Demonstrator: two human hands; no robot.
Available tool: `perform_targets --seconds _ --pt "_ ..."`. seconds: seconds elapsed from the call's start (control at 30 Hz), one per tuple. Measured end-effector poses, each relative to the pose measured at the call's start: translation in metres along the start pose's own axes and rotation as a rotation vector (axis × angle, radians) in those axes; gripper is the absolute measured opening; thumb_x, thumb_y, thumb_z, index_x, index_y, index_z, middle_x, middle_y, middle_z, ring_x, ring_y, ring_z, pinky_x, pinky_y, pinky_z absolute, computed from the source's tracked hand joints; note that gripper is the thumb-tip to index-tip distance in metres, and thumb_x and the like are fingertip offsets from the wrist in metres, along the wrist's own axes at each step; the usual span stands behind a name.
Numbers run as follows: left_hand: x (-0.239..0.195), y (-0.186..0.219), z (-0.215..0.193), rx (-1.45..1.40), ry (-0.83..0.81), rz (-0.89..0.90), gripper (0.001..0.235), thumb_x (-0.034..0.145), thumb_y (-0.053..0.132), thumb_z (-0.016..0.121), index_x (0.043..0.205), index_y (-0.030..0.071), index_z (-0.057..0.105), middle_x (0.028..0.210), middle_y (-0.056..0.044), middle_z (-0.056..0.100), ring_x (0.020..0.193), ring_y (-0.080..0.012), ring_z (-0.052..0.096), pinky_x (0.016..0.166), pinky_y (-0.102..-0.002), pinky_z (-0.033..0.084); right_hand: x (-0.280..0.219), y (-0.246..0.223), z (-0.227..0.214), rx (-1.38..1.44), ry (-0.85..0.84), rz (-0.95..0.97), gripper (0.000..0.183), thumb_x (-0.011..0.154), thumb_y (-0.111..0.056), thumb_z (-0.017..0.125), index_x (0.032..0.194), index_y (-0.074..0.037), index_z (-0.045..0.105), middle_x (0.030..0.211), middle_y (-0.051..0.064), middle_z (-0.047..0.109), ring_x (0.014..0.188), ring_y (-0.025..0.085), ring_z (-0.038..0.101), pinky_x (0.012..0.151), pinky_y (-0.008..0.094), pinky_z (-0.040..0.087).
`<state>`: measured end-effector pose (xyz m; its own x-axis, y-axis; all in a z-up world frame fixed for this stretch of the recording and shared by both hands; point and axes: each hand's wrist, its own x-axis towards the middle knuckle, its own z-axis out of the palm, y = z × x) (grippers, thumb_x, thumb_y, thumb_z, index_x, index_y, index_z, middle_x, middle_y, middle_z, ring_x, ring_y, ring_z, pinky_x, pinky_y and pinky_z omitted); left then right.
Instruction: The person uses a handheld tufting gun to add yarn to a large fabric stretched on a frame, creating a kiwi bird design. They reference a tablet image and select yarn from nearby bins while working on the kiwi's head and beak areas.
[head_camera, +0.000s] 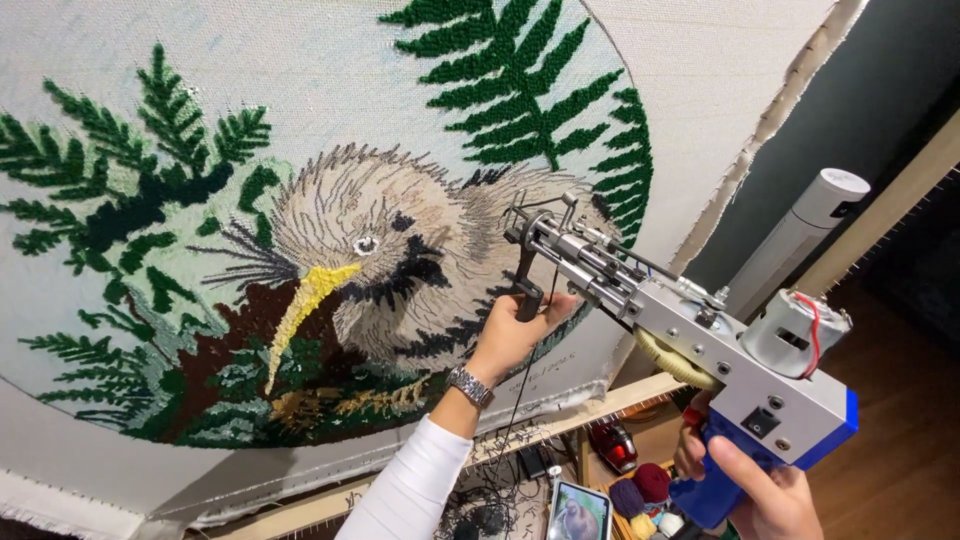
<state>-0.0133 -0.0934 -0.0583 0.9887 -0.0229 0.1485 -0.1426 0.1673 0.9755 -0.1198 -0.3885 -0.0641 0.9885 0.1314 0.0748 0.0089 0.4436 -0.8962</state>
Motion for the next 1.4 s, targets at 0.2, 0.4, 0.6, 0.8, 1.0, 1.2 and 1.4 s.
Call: perform_targets --seconds 0.2,0.4,0.6,0.8,1.0,1.2,1.4 --pt "-0.006 0.012 -0.001 0.207 0.041 -0.068 0.03 0.089 0.046 0.076 0.094 0.017 0.081 0.077 0.002 0.072 0.078 -0.009 0.062 0.077 -0.032 0.053 -0.018 -0.009 0.074 -0.284 0.347 -0.137 0.017 0.092 0.003 0.068 0.101 0.006 0.054 0.057 0.016 0.041 0.046 0.029 0.04 0.048 0.042 0.039" --pt "0.003 0.01 -0.013 0.049 -0.052 0.093 0.016 0.099 0.014 0.064 0.097 0.006 0.078 0.105 -0.011 0.082 0.115 -0.024 0.077 0.099 -0.036 0.062 -0.016 0.005 0.071 -0.192 0.349 -0.08 0.018 0.092 0.001 0.066 0.104 0.009 0.056 0.061 0.019 0.042 0.047 0.029 0.038 0.047 0.043 0.036" --pt "0.004 0.012 -0.026 0.146 -0.054 0.077 0.036 0.098 0.038 0.067 0.106 0.005 0.08 0.053 0.005 0.052 0.046 -0.0074 0.042 0.047 -0.026 0.032 -0.019 0.012 0.091 -0.138 0.334 -0.12 0.018 0.093 0.002 0.062 0.106 0.014 0.06 0.056 0.018 0.04 0.044 0.029 0.037 0.044 0.04 0.033" --pt "0.004 0.021 -0.038 0.132 -0.085 0.059 0.035 0.099 0.036 0.067 0.112 0.006 0.08 0.064 0.006 0.063 0.048 -0.0052 0.039 0.045 -0.025 0.028 -0.019 0.025 0.089 -0.092 0.318 -0.091 0.017 0.093 -0.001 0.064 0.106 0.006 0.056 0.057 0.017 0.042 0.044 0.026 0.039 0.046 0.041 0.037" --pt "-0.001 0.036 -0.047 0.179 -0.071 0.008 0.041 0.094 0.048 0.068 0.105 0.01 0.08 0.056 0.009 0.049 0.049 -0.0056 0.038 0.047 -0.025 0.027 -0.017 0.03 0.101 -0.07 0.384 -0.075 0.017 0.093 0.0 0.063 0.106 0.008 0.058 0.056 0.016 0.037 0.042 0.027 0.035 0.045 0.041 0.034" --pt "0.002 0.029 -0.053 0.182 -0.099 0.044 0.037 0.097 0.042 0.067 0.104 0.008 0.08 0.057 0.008 0.052 0.048 -0.006 0.039 0.046 -0.025 0.028 -0.018 0.031 0.111 -0.09 0.395 -0.092 0.018 0.092 0.001 0.062 0.107 0.011 0.06 0.055 0.016 0.035 0.043 0.026 0.035 0.046 0.04 0.033" --pt "0.001 0.03 -0.056 0.186 -0.096 0.039 0.035 0.097 0.041 0.068 0.103 0.009 0.08 0.057 0.008 0.052 0.048 -0.0055 0.038 0.046 -0.026 0.026 -0.018 0.035 0.109 -0.057 0.351 -0.134 0.018 0.093 0.0 0.058 0.103 0.015 0.06 0.053 0.014 0.032 0.041 0.026 0.032 0.045 0.041 0.029"
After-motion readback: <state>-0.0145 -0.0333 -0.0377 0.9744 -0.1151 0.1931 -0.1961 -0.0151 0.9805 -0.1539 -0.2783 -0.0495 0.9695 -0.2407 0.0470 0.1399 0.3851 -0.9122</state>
